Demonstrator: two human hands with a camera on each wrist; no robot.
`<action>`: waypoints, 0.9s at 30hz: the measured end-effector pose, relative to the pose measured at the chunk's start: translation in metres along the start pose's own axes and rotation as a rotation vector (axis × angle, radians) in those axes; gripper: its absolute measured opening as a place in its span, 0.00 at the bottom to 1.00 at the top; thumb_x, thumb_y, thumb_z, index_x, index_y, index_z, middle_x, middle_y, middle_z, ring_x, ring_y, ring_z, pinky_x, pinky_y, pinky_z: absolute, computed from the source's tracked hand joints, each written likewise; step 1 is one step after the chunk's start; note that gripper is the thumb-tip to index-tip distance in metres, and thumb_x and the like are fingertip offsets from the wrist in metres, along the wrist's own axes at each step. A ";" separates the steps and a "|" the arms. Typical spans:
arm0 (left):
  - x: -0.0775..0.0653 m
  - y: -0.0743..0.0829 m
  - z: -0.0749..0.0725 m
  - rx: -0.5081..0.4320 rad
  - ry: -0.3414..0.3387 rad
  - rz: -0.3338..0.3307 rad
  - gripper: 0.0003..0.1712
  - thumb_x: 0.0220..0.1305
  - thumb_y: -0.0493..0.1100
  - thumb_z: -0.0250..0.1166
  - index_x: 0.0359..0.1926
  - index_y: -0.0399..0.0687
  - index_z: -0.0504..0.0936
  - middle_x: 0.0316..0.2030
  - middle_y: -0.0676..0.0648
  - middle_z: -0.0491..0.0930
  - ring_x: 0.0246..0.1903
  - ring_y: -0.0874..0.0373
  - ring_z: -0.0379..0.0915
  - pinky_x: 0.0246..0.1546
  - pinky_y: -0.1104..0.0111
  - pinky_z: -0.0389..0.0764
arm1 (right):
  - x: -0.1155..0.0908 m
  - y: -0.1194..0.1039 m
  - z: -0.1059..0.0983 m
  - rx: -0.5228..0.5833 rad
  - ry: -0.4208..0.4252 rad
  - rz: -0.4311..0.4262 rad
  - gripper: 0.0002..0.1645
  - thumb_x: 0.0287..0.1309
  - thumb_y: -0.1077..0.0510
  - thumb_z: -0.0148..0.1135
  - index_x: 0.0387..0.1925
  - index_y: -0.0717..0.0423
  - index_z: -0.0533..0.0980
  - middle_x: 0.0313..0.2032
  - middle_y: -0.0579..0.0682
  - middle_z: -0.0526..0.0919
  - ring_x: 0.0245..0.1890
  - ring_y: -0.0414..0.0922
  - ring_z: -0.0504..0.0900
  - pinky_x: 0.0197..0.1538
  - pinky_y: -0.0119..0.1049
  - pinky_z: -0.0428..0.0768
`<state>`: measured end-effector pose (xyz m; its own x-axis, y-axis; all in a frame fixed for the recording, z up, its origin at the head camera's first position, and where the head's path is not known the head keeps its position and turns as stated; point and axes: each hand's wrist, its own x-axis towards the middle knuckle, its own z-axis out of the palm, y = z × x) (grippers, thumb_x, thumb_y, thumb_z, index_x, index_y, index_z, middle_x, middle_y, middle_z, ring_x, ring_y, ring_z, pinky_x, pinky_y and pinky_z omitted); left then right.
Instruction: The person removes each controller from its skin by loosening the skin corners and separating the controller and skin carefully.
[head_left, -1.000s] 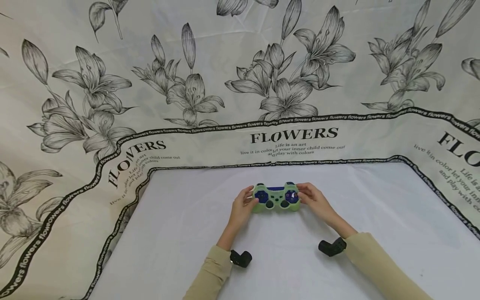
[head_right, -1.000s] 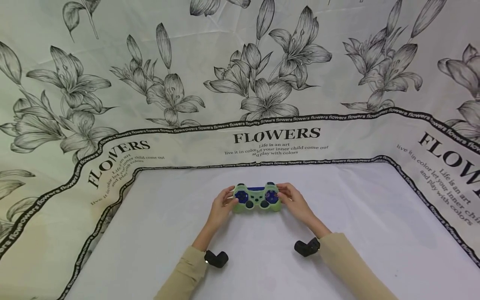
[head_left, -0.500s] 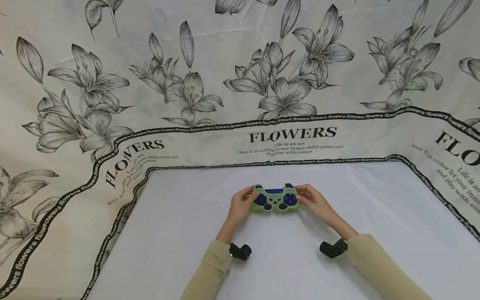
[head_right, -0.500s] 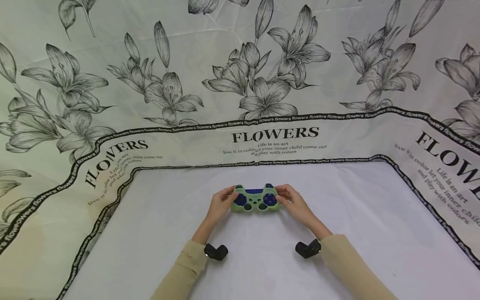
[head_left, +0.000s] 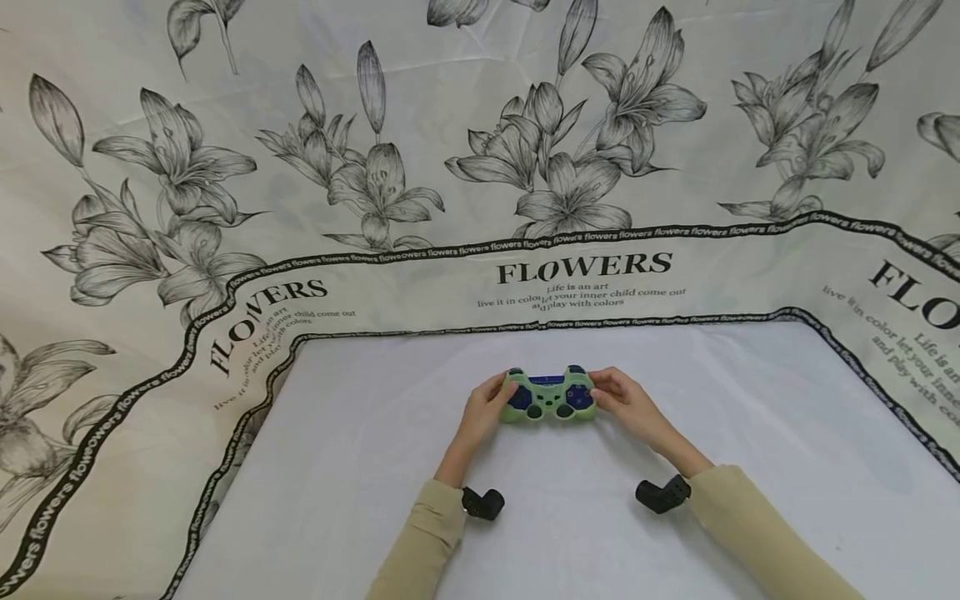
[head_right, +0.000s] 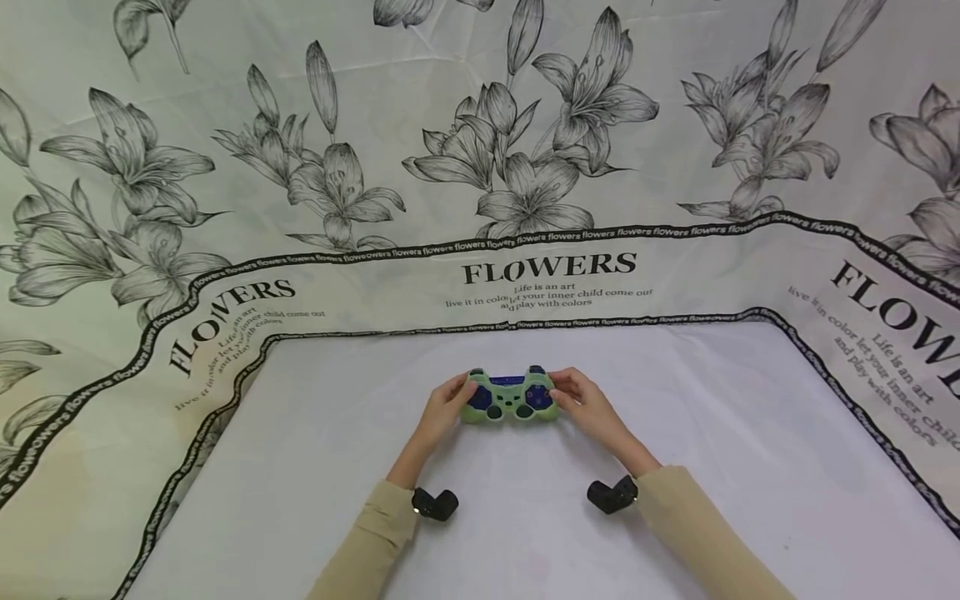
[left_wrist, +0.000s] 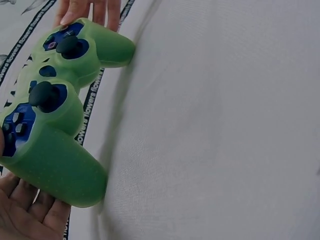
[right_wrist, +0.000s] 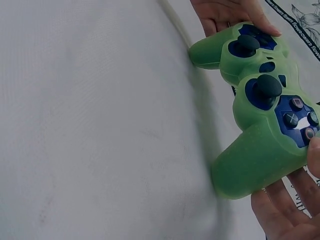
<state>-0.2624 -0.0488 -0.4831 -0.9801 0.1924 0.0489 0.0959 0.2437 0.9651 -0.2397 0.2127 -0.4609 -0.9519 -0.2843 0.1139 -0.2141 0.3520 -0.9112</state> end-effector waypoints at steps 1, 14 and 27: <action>0.000 -0.001 0.001 -0.007 0.008 0.001 0.33 0.69 0.58 0.55 0.65 0.40 0.69 0.62 0.40 0.73 0.63 0.49 0.69 0.64 0.58 0.69 | 0.000 0.000 0.000 0.000 0.002 0.003 0.21 0.70 0.59 0.50 0.58 0.71 0.65 0.61 0.71 0.69 0.57 0.52 0.76 0.54 0.31 0.79; -0.006 -0.004 0.004 -0.124 0.044 -0.001 0.29 0.68 0.53 0.59 0.59 0.34 0.75 0.53 0.38 0.80 0.56 0.50 0.76 0.61 0.59 0.73 | -0.004 -0.002 -0.004 -0.072 0.041 -0.004 0.20 0.66 0.58 0.57 0.54 0.68 0.72 0.58 0.68 0.74 0.52 0.42 0.81 0.49 0.23 0.78; -0.016 -0.004 0.009 -0.045 0.061 0.052 0.28 0.70 0.55 0.55 0.63 0.42 0.73 0.55 0.44 0.80 0.59 0.55 0.73 0.62 0.60 0.72 | -0.006 -0.019 -0.008 -0.336 0.063 -0.032 0.19 0.61 0.61 0.62 0.53 0.64 0.76 0.52 0.63 0.80 0.52 0.59 0.80 0.52 0.45 0.81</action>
<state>-0.2450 -0.0441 -0.4898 -0.9829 0.1450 0.1132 0.1401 0.1917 0.9714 -0.2321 0.2152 -0.4413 -0.9529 -0.2485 0.1740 -0.2946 0.6207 -0.7266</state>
